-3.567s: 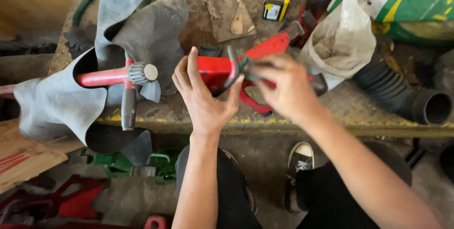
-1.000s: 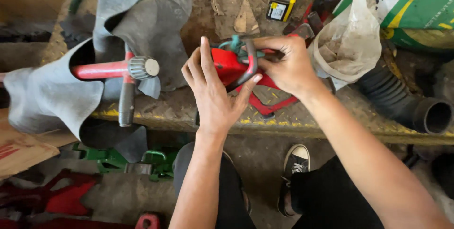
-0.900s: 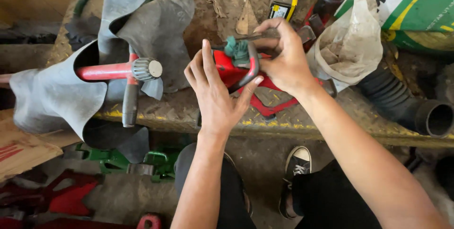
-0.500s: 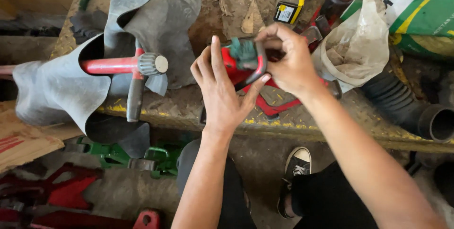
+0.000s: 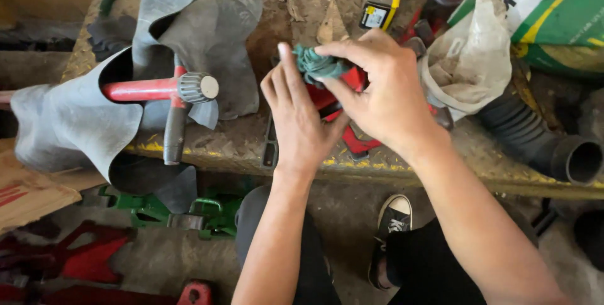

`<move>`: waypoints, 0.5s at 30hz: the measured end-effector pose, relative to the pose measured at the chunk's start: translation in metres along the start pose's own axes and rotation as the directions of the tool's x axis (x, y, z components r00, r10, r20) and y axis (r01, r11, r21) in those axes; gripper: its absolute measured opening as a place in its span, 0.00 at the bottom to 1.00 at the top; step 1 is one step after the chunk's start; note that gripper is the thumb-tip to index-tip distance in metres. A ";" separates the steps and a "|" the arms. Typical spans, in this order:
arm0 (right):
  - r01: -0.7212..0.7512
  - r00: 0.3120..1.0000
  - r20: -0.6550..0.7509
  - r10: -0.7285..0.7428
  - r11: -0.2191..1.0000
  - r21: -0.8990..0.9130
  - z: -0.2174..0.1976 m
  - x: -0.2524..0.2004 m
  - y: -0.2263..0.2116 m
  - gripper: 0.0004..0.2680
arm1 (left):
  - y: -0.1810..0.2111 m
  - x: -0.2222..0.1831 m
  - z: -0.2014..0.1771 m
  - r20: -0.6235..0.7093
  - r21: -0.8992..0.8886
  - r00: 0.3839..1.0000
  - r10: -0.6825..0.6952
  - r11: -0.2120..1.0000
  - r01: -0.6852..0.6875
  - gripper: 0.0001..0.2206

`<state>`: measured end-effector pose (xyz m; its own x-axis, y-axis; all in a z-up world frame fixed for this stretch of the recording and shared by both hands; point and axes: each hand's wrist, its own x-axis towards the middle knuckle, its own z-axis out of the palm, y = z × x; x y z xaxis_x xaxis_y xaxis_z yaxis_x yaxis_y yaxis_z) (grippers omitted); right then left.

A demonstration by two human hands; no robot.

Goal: Cleaning grease and debris off automotive jack stands using a rag.

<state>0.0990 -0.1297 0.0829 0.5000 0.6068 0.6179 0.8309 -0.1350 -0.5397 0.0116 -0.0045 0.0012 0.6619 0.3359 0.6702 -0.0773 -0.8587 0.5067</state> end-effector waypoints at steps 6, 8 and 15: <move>-0.060 0.964 0.227 0.141 0.942 -0.332 -0.001 -0.012 -0.004 0.12 | 0.000 0.003 -0.004 -0.051 0.014 0.998 -0.031 0.999 0.032 0.61; 0.206 0.977 0.107 -0.184 0.945 -0.253 0.004 -0.010 -0.011 0.10 | -0.001 -0.003 -0.002 -0.023 0.014 0.998 -0.055 0.998 0.055 0.57; 0.030 0.999 -0.005 -0.031 0.993 -0.114 0.018 -0.027 -0.001 0.12 | -0.002 -0.003 -0.001 -0.098 0.005 0.994 -0.047 0.999 0.048 0.53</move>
<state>0.0797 -0.1317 0.0562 0.4750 0.6066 0.6375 0.8681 -0.2046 -0.4523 0.0091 -0.0034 -0.0013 0.5888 0.4124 0.6951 -0.0417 -0.8434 0.5357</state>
